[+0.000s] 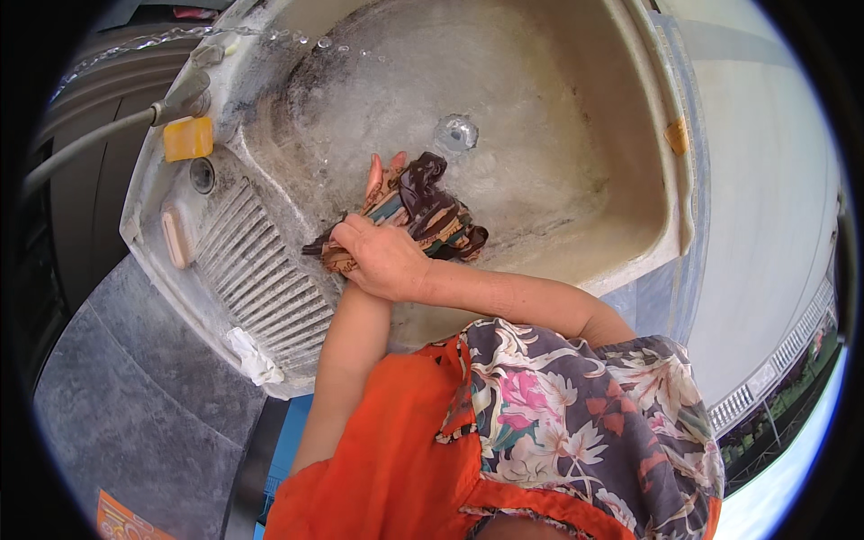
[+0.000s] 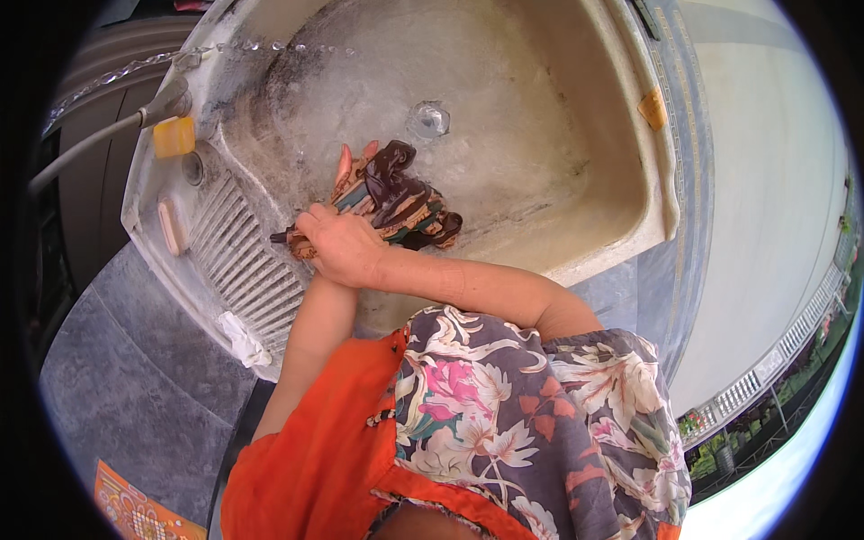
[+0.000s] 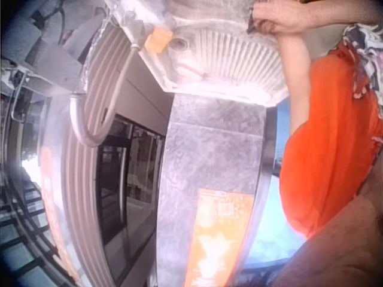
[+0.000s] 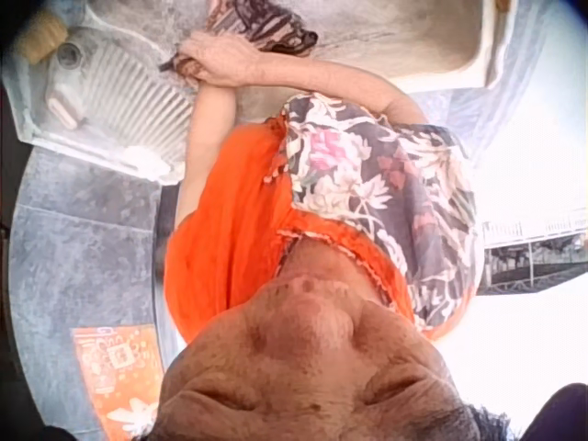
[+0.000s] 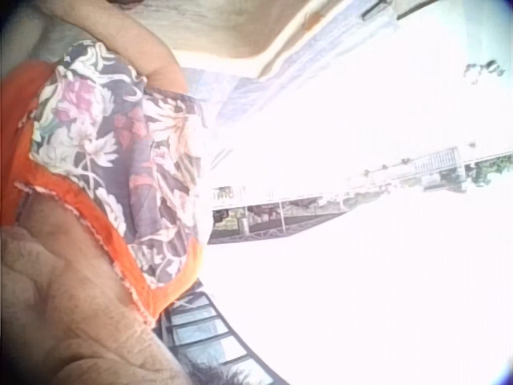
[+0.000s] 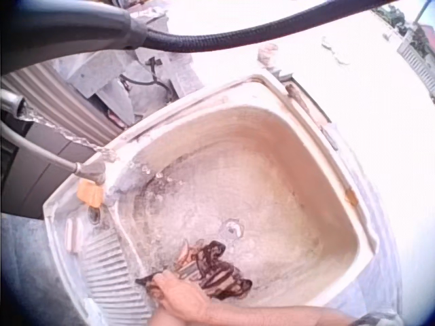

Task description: The person washes a patterned cloth by hand in an outdoor sink. They wet the cloth, apply soap, scrub it on the washboard, rinse it under running water, and wring it out repeatedly.

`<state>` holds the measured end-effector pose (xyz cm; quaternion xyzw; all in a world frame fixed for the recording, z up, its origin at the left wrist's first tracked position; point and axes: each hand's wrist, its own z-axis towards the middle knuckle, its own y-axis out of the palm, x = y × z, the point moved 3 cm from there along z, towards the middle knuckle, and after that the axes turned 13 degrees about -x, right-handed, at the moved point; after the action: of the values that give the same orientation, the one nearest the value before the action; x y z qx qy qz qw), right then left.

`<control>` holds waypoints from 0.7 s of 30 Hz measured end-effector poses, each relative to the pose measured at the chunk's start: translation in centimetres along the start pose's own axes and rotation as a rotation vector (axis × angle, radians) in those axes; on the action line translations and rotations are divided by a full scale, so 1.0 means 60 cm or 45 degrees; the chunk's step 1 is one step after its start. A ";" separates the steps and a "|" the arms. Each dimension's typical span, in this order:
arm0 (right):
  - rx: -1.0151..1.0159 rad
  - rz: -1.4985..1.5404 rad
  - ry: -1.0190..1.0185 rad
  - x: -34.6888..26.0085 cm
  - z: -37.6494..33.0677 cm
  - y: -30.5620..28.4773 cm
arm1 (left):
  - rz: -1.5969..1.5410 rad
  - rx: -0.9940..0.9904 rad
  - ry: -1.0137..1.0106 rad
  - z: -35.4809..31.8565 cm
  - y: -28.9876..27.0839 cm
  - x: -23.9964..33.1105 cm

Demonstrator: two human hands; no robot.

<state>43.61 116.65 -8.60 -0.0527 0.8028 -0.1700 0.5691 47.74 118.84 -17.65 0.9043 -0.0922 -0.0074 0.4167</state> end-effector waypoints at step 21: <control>-0.046 0.005 -0.166 -0.039 0.090 -0.051 | 0.072 -0.323 0.401 0.013 0.048 0.110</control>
<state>49.13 113.26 -7.06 -0.0725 0.7672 -0.1505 0.6193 53.70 115.28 -15.60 0.8317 -0.0495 0.1343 0.5365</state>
